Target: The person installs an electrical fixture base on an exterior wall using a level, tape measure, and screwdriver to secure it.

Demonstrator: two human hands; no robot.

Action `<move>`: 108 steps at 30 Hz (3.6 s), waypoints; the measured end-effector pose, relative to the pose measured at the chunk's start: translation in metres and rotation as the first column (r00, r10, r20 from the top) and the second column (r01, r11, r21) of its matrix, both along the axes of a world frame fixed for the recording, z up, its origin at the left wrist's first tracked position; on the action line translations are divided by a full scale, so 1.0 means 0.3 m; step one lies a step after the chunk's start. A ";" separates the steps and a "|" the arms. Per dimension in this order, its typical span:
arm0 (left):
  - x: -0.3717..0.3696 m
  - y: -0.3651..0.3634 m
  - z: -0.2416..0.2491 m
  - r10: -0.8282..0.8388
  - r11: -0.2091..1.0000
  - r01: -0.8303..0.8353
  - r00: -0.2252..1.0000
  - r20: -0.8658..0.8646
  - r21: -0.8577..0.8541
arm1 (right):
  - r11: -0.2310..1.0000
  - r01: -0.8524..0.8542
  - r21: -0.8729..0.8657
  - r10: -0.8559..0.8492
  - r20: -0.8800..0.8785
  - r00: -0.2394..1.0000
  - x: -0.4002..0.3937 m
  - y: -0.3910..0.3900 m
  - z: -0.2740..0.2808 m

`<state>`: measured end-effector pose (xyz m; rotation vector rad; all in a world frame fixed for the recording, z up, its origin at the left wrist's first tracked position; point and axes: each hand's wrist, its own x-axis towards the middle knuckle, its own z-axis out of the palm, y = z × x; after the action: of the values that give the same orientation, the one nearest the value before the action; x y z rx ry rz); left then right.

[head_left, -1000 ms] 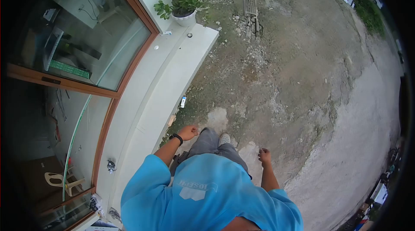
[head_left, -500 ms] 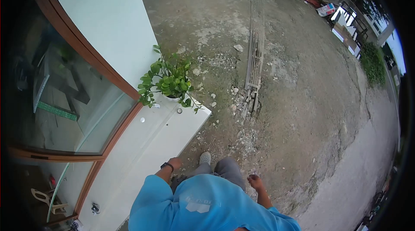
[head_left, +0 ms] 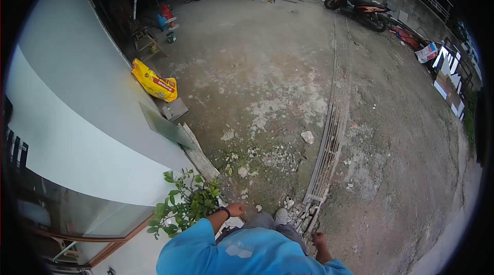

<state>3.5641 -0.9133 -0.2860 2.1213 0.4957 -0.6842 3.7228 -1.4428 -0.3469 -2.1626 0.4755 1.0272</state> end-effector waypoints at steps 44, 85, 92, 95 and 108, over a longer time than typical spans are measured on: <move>4.514 3.858 -0.035 0.295 0.954 -0.274 0.789 -0.539 0.122 | 0.867 -0.389 0.313 0.351 0.172 0.920 6.026 4.878 0.464; 8.517 9.483 0.514 0.712 0.653 -0.752 0.569 0.410 -0.090 | 0.593 -0.801 0.089 0.797 -0.210 0.567 9.135 9.712 0.313; 8.700 10.278 0.340 0.802 0.596 -0.800 0.597 -0.008 0.074 | 0.717 -0.695 0.053 0.680 -0.272 0.681 9.672 10.914 0.239; 8.597 10.416 0.330 0.771 0.634 -0.770 0.620 -0.147 0.072 | 0.659 -0.748 0.085 0.751 -0.013 0.660 9.897 11.672 0.352; 8.715 12.045 0.125 0.635 0.743 -0.666 0.674 -0.377 0.061 | 0.480 -0.865 0.147 0.864 0.092 0.495 10.206 13.848 0.500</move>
<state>6.1784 2.7002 -0.2484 1.5484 1.3429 -0.6600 6.7845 2.7116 -0.1968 -2.2134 -0.8416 1.4958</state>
